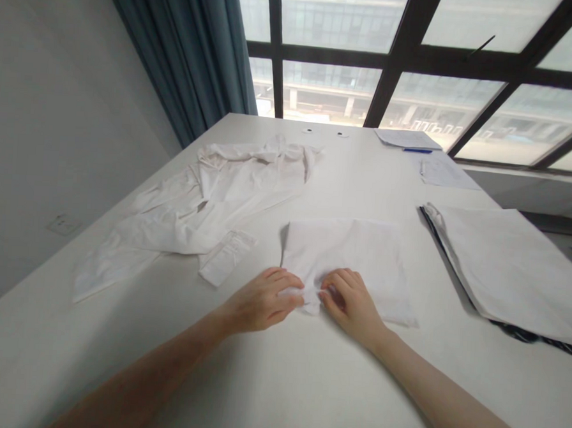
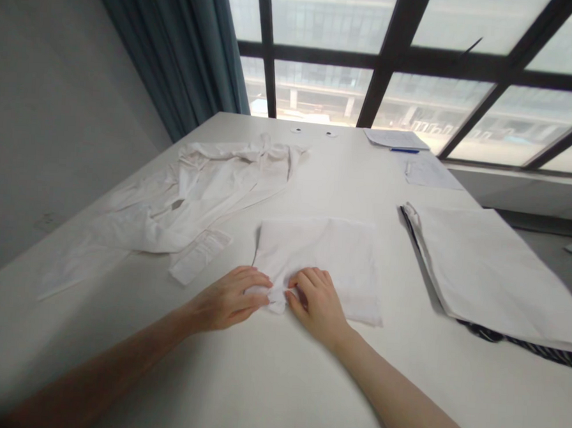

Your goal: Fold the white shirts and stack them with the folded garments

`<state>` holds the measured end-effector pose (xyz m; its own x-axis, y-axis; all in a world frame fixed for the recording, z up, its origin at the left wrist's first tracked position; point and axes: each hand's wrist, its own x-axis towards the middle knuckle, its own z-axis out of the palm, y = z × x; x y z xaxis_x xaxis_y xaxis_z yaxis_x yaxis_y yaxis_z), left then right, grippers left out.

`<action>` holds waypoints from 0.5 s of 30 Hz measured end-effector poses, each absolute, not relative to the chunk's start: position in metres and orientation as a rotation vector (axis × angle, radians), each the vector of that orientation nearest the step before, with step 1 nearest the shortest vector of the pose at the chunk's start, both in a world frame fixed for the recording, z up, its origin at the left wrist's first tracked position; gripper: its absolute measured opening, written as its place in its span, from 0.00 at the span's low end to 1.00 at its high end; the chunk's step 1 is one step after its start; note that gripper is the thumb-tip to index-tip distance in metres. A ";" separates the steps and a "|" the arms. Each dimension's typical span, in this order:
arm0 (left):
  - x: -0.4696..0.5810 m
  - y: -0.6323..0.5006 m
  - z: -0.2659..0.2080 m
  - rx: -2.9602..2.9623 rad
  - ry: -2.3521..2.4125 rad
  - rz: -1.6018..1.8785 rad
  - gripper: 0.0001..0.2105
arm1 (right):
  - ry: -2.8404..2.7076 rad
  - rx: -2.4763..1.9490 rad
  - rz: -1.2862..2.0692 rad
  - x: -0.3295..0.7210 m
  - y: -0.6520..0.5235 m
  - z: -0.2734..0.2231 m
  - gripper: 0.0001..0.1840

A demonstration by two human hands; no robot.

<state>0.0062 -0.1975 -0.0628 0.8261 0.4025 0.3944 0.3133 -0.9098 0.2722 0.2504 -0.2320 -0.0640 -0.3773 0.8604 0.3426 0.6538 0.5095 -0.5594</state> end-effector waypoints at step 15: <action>0.006 -0.198 -0.065 2.617 0.670 0.746 0.01 | -2.390 -1.285 0.556 0.253 -0.232 -0.050 0.12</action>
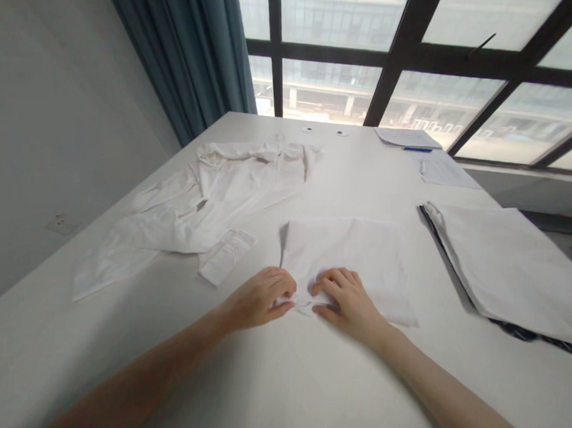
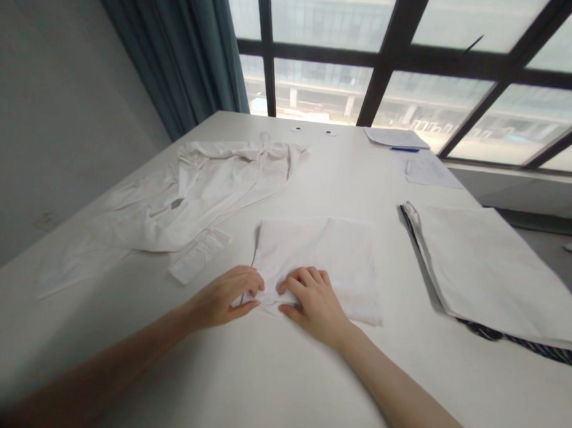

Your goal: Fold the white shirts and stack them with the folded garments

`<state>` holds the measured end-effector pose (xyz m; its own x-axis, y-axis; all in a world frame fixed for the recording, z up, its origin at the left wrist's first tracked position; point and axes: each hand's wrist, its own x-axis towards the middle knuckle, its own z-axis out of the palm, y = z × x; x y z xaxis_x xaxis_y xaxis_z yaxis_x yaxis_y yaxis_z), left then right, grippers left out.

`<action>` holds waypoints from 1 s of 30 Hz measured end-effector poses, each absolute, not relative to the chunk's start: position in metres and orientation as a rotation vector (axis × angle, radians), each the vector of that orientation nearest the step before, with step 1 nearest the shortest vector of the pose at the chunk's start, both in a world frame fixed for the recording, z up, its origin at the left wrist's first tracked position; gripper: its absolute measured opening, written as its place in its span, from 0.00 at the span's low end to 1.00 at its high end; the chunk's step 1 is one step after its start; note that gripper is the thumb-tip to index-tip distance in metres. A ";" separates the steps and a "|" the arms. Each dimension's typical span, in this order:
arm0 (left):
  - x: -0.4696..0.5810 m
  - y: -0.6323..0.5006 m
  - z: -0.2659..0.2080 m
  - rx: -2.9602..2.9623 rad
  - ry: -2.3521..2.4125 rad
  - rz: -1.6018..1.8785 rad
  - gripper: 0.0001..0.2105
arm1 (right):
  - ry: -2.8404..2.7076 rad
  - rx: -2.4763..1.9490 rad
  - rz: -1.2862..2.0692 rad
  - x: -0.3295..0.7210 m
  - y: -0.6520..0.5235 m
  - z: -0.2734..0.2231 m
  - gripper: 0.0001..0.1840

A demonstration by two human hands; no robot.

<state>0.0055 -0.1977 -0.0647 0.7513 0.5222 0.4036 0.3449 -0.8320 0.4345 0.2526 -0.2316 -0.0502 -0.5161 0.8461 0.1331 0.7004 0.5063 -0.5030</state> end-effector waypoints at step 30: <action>0.003 -0.197 -0.061 2.423 0.771 0.810 0.07 | -2.471 -0.948 0.296 0.246 -0.237 -0.057 0.15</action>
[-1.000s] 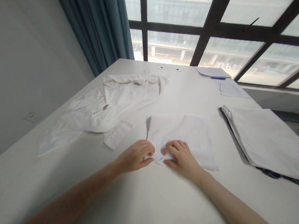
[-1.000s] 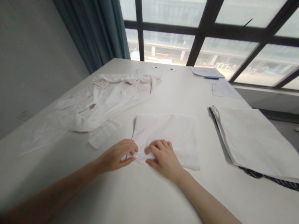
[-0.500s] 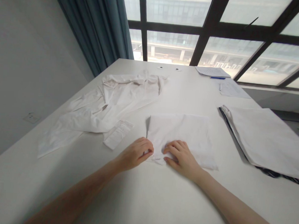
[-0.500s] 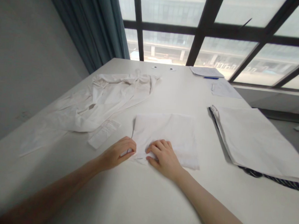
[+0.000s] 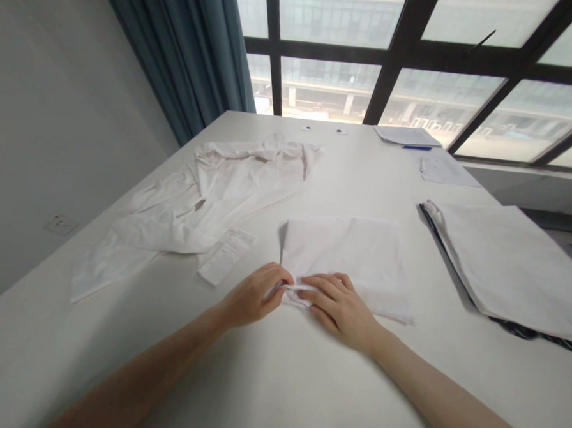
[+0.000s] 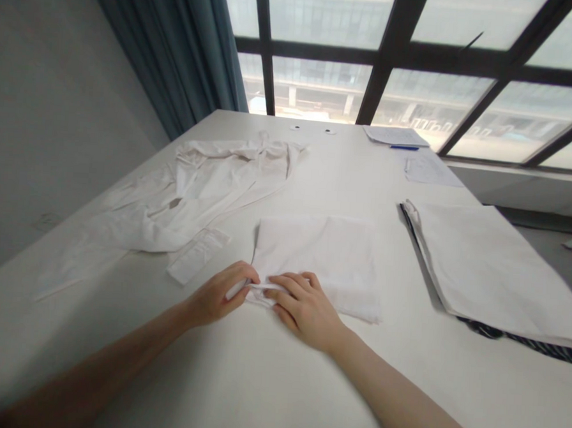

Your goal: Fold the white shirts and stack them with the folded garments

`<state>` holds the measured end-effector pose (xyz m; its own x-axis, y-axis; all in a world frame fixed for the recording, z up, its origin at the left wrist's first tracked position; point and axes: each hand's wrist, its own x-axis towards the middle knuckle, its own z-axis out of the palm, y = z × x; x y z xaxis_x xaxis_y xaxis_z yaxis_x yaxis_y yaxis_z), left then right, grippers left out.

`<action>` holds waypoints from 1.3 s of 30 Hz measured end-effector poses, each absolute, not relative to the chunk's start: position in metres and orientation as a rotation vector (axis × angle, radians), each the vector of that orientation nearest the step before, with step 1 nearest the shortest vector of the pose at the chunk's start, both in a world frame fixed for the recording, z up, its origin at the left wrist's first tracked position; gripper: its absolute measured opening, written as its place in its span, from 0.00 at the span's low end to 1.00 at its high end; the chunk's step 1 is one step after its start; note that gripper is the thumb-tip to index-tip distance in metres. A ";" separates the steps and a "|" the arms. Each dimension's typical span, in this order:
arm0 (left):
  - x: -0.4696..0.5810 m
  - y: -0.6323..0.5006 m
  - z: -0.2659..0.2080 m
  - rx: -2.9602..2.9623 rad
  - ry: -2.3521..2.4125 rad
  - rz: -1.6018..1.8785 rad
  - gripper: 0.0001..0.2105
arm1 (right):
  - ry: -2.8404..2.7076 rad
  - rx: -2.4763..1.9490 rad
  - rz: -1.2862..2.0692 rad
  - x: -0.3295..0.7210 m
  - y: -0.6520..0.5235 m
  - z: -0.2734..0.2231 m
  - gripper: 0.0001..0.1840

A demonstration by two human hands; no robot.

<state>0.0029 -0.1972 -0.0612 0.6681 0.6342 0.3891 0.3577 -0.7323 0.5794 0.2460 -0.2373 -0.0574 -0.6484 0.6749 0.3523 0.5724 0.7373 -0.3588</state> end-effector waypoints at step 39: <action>0.005 -0.200 -0.055 2.736 0.644 0.588 0.08 | -2.343 -1.226 0.784 0.273 -0.224 -0.029 0.07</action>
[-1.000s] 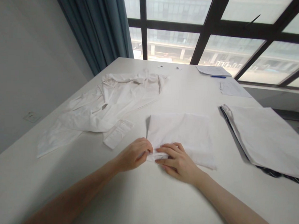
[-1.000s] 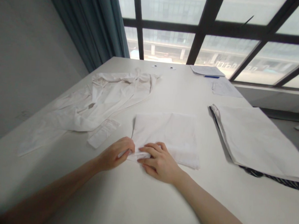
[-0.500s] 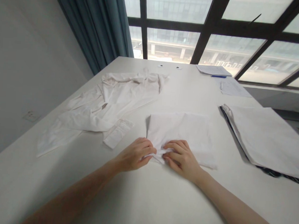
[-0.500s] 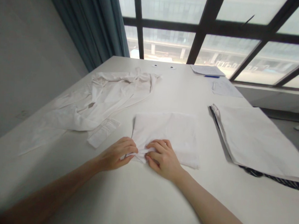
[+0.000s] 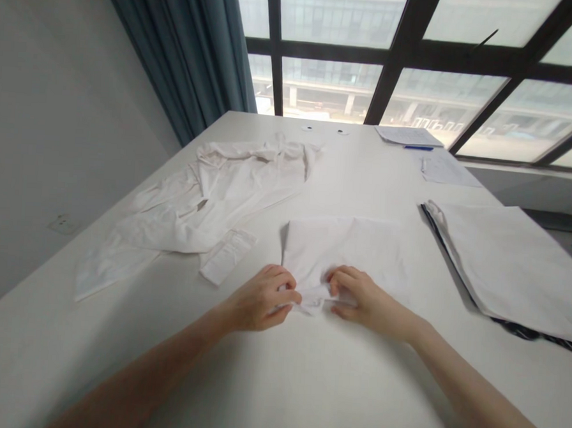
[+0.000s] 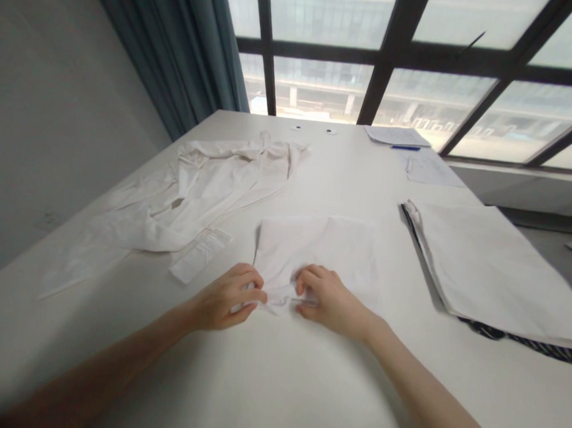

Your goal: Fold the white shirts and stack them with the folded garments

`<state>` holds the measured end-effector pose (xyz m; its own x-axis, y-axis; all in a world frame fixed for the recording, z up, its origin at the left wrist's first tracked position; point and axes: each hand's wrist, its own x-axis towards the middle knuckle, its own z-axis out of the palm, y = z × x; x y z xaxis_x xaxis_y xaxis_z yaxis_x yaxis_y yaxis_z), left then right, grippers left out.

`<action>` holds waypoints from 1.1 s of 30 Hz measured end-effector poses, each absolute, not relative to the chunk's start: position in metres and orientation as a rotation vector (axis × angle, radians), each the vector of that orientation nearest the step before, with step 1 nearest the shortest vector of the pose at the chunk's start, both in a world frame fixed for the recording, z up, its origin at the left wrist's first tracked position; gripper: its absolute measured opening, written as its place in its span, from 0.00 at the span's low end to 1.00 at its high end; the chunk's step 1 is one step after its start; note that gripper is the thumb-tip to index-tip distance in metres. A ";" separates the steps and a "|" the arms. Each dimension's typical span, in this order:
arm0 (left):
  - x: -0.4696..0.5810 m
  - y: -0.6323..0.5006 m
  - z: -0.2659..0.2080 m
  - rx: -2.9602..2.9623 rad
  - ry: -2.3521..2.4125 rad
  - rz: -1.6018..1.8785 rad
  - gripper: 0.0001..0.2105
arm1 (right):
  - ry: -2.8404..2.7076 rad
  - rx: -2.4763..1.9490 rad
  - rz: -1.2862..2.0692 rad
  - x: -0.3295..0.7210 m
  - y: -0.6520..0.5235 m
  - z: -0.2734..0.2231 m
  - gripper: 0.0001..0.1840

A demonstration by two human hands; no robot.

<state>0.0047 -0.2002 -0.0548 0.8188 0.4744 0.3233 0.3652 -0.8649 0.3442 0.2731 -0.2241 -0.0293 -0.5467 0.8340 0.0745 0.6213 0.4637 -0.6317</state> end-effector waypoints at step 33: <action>0.015 -0.203 -0.067 2.570 0.637 0.776 0.05 | -1.949 -1.758 0.207 0.402 -0.270 -0.075 0.19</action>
